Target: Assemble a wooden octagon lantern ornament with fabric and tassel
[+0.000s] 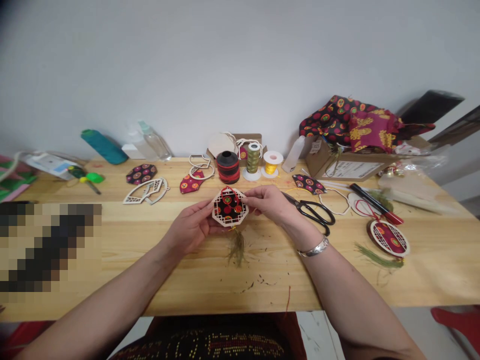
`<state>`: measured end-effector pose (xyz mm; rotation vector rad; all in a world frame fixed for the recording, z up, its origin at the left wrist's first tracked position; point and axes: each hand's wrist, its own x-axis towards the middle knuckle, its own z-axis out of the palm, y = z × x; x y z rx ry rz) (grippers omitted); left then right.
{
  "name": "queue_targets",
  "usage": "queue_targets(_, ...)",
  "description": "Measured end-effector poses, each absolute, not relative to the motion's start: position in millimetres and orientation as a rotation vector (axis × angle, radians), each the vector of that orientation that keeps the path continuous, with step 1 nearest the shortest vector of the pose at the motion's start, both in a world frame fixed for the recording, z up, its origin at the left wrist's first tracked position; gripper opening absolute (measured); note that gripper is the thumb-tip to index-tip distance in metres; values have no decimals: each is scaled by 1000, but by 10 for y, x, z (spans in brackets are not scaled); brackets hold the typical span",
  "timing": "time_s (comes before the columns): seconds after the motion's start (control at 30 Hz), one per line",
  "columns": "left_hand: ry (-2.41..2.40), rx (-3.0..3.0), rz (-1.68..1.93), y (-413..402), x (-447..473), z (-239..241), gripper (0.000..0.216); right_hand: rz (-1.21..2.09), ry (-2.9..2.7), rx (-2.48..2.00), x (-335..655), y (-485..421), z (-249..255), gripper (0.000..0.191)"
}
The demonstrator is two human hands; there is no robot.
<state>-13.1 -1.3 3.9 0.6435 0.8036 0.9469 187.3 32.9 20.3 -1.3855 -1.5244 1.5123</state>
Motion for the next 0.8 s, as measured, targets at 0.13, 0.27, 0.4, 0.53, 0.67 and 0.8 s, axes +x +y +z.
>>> queue_targets(0.13,791,649,949,-8,-125,33,26,1502,-1522,-1402,1867,330,211,21)
queue_targets(0.27,786,647,952,-8,-129,22,25,1505,-1522,-1395,1868,337,206,23)
queue_targets(0.4,784,662,946,-10,-142,13,25,1509,-1527,-1383,1872,334,193,24)
queue_targets(0.53,801,675,938,-9,-136,20,24,1500,-1534,-1368,1870,325,194,23)
queue_targets(0.67,818,680,942,-14,-123,32,22,1496,-1527,-1379,1854,323,204,21)
queue_targets(0.8,830,691,938,-16,-122,35,23,1507,-1510,-1390,1845,327,206,19)
